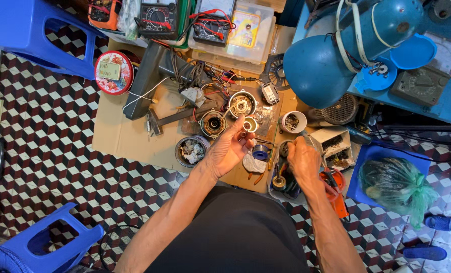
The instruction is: The person works at a cluttered workbench, handling small electrical components and tools. They wipe a component with a cloth, use pliers to manipulate a small metal ring, and place parts into a motor housing. The person also ties a plastic bag and disposes of it in a bin before returning to the components.
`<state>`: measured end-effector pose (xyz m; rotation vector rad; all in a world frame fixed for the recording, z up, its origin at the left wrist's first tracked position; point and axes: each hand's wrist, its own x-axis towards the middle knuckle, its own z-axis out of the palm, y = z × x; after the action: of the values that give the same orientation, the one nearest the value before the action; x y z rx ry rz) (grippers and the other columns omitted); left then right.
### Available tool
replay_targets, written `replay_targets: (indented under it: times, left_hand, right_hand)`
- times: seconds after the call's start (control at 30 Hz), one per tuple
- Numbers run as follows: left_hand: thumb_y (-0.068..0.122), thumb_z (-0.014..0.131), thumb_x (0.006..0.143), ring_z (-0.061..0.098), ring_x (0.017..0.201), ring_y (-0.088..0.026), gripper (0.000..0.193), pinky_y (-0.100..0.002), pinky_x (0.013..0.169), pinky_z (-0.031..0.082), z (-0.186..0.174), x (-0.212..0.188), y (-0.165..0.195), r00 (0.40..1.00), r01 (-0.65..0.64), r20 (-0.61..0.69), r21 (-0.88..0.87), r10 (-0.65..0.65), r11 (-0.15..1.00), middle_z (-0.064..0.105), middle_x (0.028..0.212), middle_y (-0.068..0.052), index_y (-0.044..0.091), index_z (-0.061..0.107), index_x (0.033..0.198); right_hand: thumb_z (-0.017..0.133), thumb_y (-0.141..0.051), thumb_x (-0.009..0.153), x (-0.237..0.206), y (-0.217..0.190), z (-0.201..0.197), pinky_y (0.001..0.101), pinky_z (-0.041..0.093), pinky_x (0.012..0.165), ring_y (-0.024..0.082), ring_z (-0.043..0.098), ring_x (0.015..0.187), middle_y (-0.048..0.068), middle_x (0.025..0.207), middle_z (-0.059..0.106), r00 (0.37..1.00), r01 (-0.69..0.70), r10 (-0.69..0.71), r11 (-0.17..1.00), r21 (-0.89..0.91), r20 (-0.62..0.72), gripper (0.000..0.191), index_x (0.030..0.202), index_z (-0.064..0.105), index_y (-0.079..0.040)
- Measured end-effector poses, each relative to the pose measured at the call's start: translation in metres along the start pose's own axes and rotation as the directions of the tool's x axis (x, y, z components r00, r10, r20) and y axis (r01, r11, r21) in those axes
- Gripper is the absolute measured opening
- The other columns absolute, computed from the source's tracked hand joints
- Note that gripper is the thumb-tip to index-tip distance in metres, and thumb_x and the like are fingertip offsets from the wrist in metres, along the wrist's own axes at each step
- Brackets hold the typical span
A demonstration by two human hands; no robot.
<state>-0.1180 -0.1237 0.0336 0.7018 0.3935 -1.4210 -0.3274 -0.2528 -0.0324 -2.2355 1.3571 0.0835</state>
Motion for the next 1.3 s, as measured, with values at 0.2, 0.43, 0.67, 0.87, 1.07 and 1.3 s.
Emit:
replay_targets:
  times: [0.2, 0.43, 0.67, 0.87, 1.07, 1.3]
  left_hand:
    - [0.04, 0.079, 0.089, 0.063, 0.081, -0.013, 0.035, -0.026, 0.069, 0.054, -0.004, 0.015, 0.0, 0.998, 0.0, -0.061, -0.025, -0.001, 1.0, 0.067, 0.095, -0.005, 0.01, 0.068, 0.102]
    - [0.041, 0.076, 0.091, 0.065, 0.083, -0.014, 0.04, -0.026, 0.071, 0.055, 0.0, 0.019, 0.004, 0.996, 0.03, -0.079, -0.102, -0.039, 0.994, 0.071, 0.102, -0.011, 0.004, 0.068, 0.102]
    - [0.035, 0.074, 0.094, 0.066, 0.087, -0.015, 0.035, -0.025, 0.073, 0.056, 0.009, 0.012, 0.005, 1.0, 0.008, -0.028, -0.078, -0.01, 0.997, 0.07, 0.105, -0.012, 0.004, 0.068, 0.108]
    - [0.029, 0.075, 0.094, 0.067, 0.093, -0.017, 0.031, -0.026, 0.08, 0.056, 0.019, 0.009, 0.001, 0.999, -0.013, 0.032, -0.044, 0.015, 0.999, 0.069, 0.104, -0.01, 0.004, 0.068, 0.11]
    - [0.017, 0.077, 0.093, 0.064, 0.098, -0.016, 0.029, -0.027, 0.088, 0.056, 0.018, 0.013, -0.008, 0.993, -0.069, 0.091, 0.003, 0.069, 0.998, 0.067, 0.109, -0.004, 0.007, 0.067, 0.118]
    - [0.008, 0.074, 0.093, 0.064, 0.099, -0.015, 0.039, -0.028, 0.092, 0.057, 0.017, 0.015, -0.018, 0.993, -0.057, 0.108, 0.009, 0.056, 0.998, 0.066, 0.11, -0.003, 0.008, 0.062, 0.13]
  right_hand:
    - [0.067, -0.025, 0.1, -0.016, -0.002, -0.033, 0.0487, 0.053, 0.062, 0.038, 0.069, 0.067, 0.021, 0.079, 0.071, 0.975, 0.099, -0.085, 0.993, 0.06, -0.205, 0.024, 0.094, 0.066, -0.002]
    - [0.075, -0.021, 0.094, -0.032, -0.004, -0.034, 0.0413, 0.052, 0.07, 0.03, 0.065, 0.074, 0.017, 0.085, 0.065, 0.993, 0.006, 0.029, 0.953, 0.303, -0.11, 0.021, 0.099, 0.073, 0.0]
    - [0.07, -0.014, 0.097, -0.046, -0.007, -0.055, 0.0334, 0.053, 0.084, 0.024, 0.069, 0.097, 0.015, 0.112, 0.07, 0.929, 0.31, -0.209, 0.89, 0.334, -0.305, 0.018, 0.107, 0.072, 0.0]
    - [0.066, -0.022, 0.101, -0.054, 0.0, -0.06, 0.0307, 0.053, 0.074, 0.018, 0.07, 0.084, 0.011, 0.097, 0.077, 0.992, -0.073, 0.116, 0.859, 0.506, -0.054, 0.023, 0.115, 0.072, -0.005]
    - [0.065, -0.025, 0.106, -0.061, 0.024, -0.06, 0.0279, 0.047, 0.073, 0.013, 0.062, 0.085, 0.008, 0.096, 0.072, 0.979, 0.031, 0.105, 0.771, 0.636, -0.175, 0.027, 0.115, 0.074, -0.001]
    - [0.061, -0.026, 0.112, -0.059, 0.021, -0.109, 0.0328, 0.056, 0.072, 0.015, 0.065, 0.079, 0.007, 0.094, 0.069, 0.952, 0.05, 0.285, 0.208, 0.977, -0.109, 0.023, 0.107, 0.065, -0.004]
